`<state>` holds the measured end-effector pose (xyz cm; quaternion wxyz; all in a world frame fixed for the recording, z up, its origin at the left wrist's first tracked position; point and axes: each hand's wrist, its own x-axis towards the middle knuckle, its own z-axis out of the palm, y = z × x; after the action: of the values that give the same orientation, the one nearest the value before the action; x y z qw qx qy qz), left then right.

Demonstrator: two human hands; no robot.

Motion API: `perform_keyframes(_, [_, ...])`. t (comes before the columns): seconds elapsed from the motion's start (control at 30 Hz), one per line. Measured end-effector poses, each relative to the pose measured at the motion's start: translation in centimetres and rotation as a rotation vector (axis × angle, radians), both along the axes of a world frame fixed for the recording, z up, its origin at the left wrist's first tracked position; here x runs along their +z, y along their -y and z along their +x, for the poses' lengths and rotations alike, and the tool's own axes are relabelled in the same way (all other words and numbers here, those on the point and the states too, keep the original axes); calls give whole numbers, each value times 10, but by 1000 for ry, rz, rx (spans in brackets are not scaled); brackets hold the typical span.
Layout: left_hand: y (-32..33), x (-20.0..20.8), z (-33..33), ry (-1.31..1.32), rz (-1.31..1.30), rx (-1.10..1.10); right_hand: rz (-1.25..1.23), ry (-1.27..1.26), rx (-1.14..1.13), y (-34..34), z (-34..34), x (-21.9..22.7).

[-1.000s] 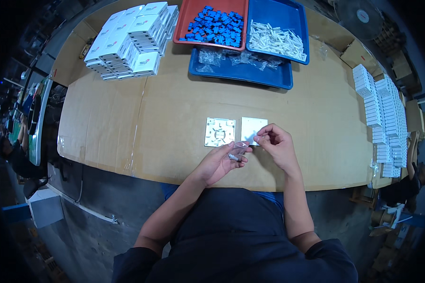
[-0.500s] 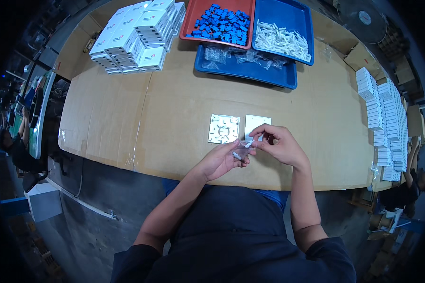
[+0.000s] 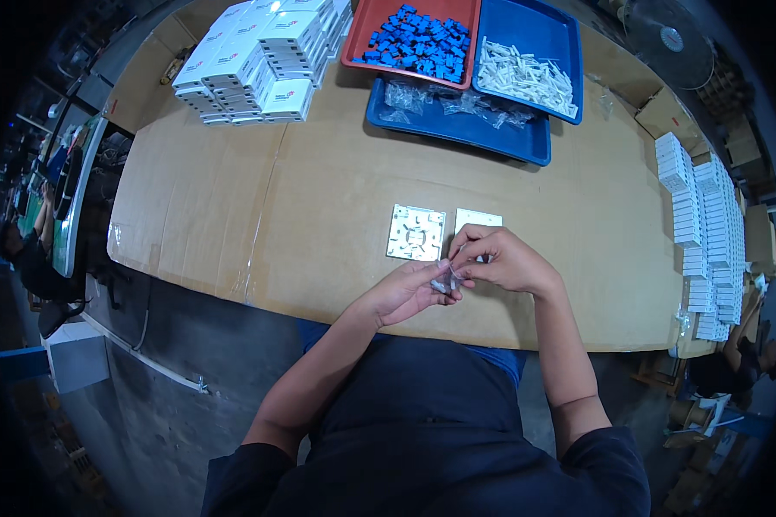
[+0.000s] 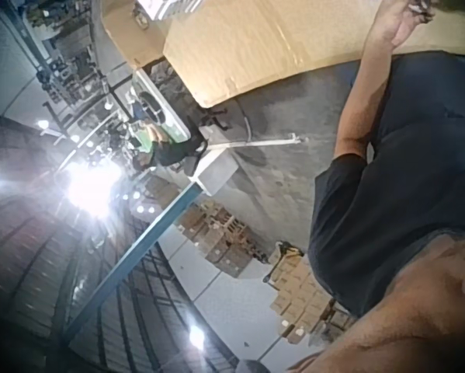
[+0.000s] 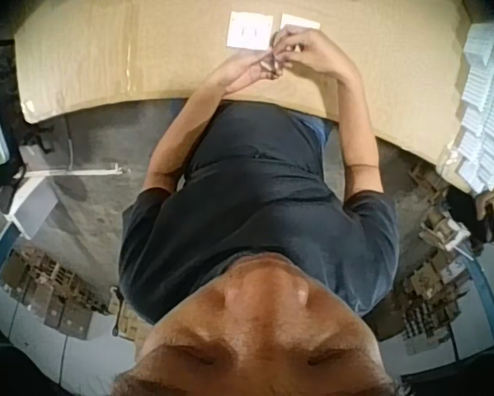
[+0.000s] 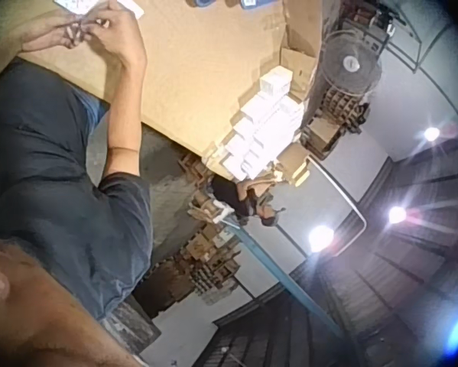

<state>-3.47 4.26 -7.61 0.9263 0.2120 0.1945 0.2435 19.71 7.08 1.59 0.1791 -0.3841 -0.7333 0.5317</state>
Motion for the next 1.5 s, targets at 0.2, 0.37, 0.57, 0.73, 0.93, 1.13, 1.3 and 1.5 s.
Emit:
perform_keyframes(0.2, [0,4,0,55,-17,15,-92,-54,31,2,3,3])
perform_keyframes(0.37, [2,4,2,44,-33,19,32,-23,43,11,-4,6])
perform_keyframes(0.57, [-2,23,9,77,-51,-10,-217,9,-95,2,1,22])
perform_keyframes(0.73, [1,9,10,-39,9,2,-62,21,82,4,-4,11])
perform_keyframes(0.93, [0,-6,2,135,-55,-50,13,-186,-127,-34,26,12])
perform_keyframes(1.13, [0,1,6,128,-41,-100,442,83,-708,-150,76,5])
perform_keyframes(1.3, [-1,0,7,135,-26,-98,664,333,-862,-228,87,10])
perform_keyframes(1.5, [-1,3,7,94,-36,-99,913,627,-782,-274,73,6])
